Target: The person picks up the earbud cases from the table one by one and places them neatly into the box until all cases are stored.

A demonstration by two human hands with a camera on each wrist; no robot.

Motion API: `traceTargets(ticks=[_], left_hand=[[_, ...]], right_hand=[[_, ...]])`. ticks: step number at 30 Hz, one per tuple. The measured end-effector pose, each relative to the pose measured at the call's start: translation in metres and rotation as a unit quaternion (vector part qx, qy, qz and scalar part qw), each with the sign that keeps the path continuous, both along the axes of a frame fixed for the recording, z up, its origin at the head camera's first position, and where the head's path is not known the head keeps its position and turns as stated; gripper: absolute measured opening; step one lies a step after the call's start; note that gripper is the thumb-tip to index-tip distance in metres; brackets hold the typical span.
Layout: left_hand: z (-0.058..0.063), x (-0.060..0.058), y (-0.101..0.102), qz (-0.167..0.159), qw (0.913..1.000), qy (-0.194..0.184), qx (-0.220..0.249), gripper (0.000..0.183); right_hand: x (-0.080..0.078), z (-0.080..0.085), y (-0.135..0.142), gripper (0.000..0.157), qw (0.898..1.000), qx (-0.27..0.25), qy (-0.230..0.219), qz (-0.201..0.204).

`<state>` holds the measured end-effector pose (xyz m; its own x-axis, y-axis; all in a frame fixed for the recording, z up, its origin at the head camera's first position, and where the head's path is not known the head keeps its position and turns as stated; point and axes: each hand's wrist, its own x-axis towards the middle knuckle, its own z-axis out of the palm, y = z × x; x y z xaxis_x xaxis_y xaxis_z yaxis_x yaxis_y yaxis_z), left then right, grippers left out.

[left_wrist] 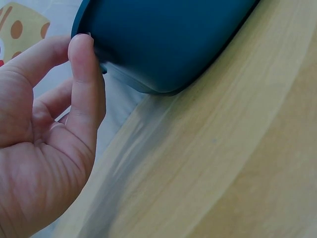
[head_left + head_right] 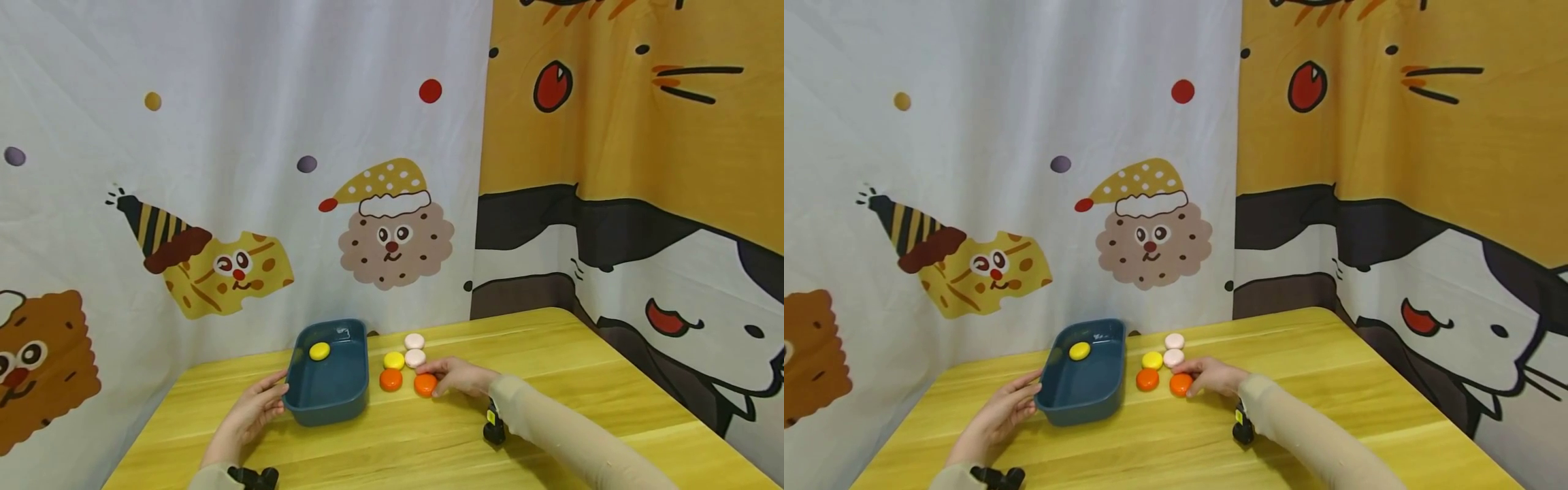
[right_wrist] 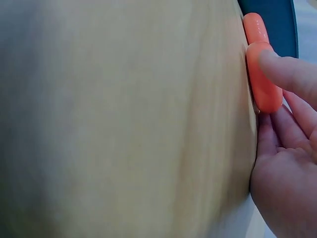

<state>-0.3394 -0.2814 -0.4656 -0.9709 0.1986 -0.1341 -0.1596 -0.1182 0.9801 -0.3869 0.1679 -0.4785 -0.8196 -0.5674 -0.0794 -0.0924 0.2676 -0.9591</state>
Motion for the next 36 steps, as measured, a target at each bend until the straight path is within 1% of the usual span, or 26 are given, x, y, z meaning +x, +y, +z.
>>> traceTargets(ticks=[4,11,16,21,27,29,32,36], left_hand=[[0.000,0.000,0.000,0.001,1.0000,0.001,-0.006,0.071],[-0.001,-0.001,0.000,0.006,0.9999,0.001,-0.013,0.070],[-0.001,-0.001,0.000,0.004,0.9999,0.004,-0.014,0.070],[-0.002,0.000,0.001,0.005,0.9997,0.010,-0.023,0.069],[-0.001,-0.002,-0.001,0.005,0.9998,0.007,-0.018,0.070],[-0.002,-0.002,0.000,0.004,0.9998,0.006,-0.018,0.070],[-0.002,-0.002,0.000,0.005,0.9998,0.007,-0.018,0.069],[-0.002,-0.002,0.000,0.010,0.9998,0.005,-0.015,0.069]], right_hand=[[0.002,0.001,-0.001,0.057,1.000,0.010,0.007,0.000],[0.002,0.001,-0.005,0.056,0.999,0.033,0.009,-0.021],[0.002,0.000,-0.006,0.055,0.999,0.041,0.015,-0.027],[0.003,-0.001,-0.004,0.055,0.999,0.032,0.014,-0.021],[-0.004,0.002,-0.003,0.057,1.000,0.002,0.003,0.001],[-0.004,0.003,-0.001,0.057,1.000,-0.003,0.002,0.006],[-0.005,0.003,0.000,0.055,1.000,-0.007,0.000,0.005],[-0.008,0.004,-0.001,0.054,1.000,-0.006,-0.008,-0.008]])
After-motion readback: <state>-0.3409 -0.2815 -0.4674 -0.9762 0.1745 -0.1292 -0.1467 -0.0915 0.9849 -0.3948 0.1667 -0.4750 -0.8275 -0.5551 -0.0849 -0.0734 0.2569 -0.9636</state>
